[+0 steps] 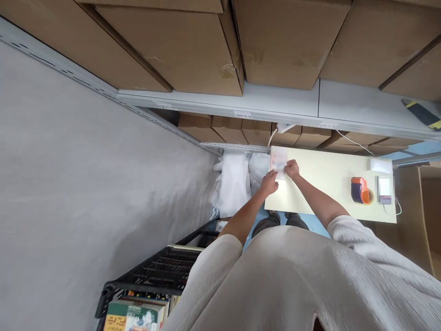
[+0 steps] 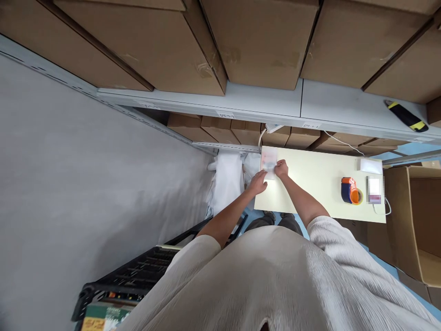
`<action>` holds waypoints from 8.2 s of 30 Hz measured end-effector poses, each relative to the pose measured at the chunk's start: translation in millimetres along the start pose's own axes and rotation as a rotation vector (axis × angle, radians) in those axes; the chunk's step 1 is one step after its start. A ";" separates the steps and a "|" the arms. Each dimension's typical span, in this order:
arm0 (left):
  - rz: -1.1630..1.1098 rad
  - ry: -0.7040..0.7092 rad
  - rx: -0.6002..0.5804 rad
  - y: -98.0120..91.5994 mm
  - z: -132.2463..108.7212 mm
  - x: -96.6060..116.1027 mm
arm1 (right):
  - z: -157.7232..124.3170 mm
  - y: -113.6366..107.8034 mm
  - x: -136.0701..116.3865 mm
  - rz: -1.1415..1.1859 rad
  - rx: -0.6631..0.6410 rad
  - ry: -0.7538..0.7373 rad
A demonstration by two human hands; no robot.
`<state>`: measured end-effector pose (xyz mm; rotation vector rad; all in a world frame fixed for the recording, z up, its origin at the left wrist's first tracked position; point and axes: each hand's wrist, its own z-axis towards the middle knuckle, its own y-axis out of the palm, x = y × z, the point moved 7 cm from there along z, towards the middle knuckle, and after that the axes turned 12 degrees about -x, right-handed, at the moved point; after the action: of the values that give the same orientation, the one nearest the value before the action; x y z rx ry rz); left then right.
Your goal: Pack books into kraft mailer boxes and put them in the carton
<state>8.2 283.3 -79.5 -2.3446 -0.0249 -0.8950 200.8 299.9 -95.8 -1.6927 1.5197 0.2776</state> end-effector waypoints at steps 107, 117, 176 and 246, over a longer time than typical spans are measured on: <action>-0.087 -1.167 1.347 509.8 -971.7 -4.4 | -935.6 369.1 231.2 -0.869 -0.971 -1.964; -0.096 -1.148 1.344 509.0 -977.3 -6.7 | -948.6 365.4 219.0 -0.917 -0.944 -2.057; -0.023 -1.056 1.346 496.7 -991.5 -6.5 | -948.2 359.1 204.0 -0.558 -1.176 -2.050; 0.457 -0.030 0.795 143.9 -352.8 235.0 | -419.0 -130.8 69.1 -1.161 -0.001 -1.338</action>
<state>11.7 -75.3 188.5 -1.5275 0.1180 -0.4892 189.5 -47.5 181.1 -1.5054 -0.4516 0.5734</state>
